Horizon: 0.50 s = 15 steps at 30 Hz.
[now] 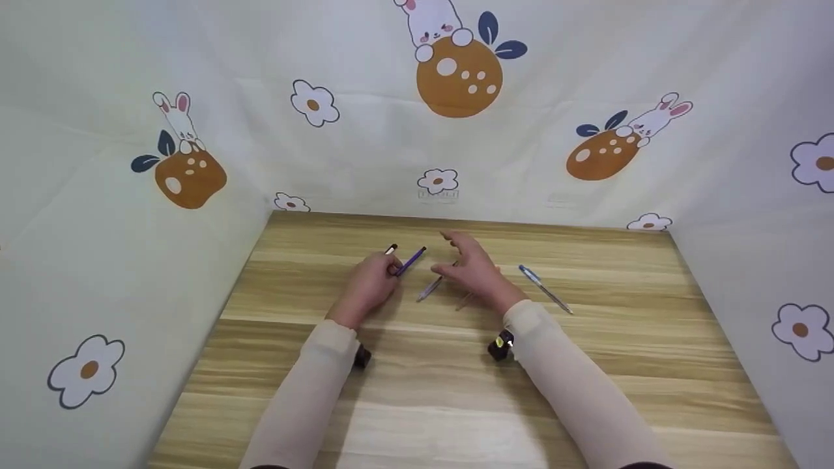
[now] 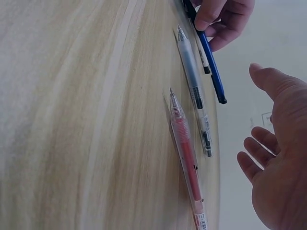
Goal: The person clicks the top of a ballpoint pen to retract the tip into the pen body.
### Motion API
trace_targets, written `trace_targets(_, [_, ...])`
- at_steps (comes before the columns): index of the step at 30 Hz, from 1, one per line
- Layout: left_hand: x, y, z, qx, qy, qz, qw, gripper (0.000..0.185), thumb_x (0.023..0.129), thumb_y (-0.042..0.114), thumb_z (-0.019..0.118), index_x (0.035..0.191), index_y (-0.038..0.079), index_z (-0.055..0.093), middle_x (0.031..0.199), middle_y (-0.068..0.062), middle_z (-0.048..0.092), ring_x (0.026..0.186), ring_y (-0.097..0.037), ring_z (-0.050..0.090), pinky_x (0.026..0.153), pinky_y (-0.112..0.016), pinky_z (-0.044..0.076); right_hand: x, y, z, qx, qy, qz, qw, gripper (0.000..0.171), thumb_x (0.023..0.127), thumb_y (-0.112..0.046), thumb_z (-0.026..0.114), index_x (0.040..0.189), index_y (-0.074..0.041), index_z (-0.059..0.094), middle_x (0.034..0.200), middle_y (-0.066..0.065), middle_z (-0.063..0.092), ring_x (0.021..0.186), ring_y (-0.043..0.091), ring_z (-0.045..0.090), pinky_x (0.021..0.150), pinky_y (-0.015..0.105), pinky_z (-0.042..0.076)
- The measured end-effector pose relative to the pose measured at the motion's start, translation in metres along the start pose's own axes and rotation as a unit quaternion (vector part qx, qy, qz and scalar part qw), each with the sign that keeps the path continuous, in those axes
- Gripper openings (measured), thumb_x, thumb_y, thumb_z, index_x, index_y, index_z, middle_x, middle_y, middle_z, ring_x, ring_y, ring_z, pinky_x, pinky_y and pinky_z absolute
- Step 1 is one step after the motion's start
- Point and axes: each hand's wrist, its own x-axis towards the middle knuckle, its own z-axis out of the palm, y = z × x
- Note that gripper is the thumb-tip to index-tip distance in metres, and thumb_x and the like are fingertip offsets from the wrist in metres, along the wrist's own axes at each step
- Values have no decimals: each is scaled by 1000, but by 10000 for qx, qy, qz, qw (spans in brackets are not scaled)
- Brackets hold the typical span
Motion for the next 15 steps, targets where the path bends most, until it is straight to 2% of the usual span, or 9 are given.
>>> trace_targets(6, [-2,2,1,283,-43,-9,9996,18,102,5,76,119,7,82,118,-12,76,115,-32,73,102,-48,59,-3,-2,-4,122,-105,189,9997,84,99,-26,87,168,-6,43,166,20,46,154,38,43,124,53,41])
trace_targets(15, [-3,2,4,452,204,85,9987,18,102,6,77,119,7,83,116,-13,78,110,-31,74,97,-48,60,-4,-1,-4,134,-94,95,9998,82,99,-23,86,167,-6,44,166,19,47,153,39,44,125,52,41])
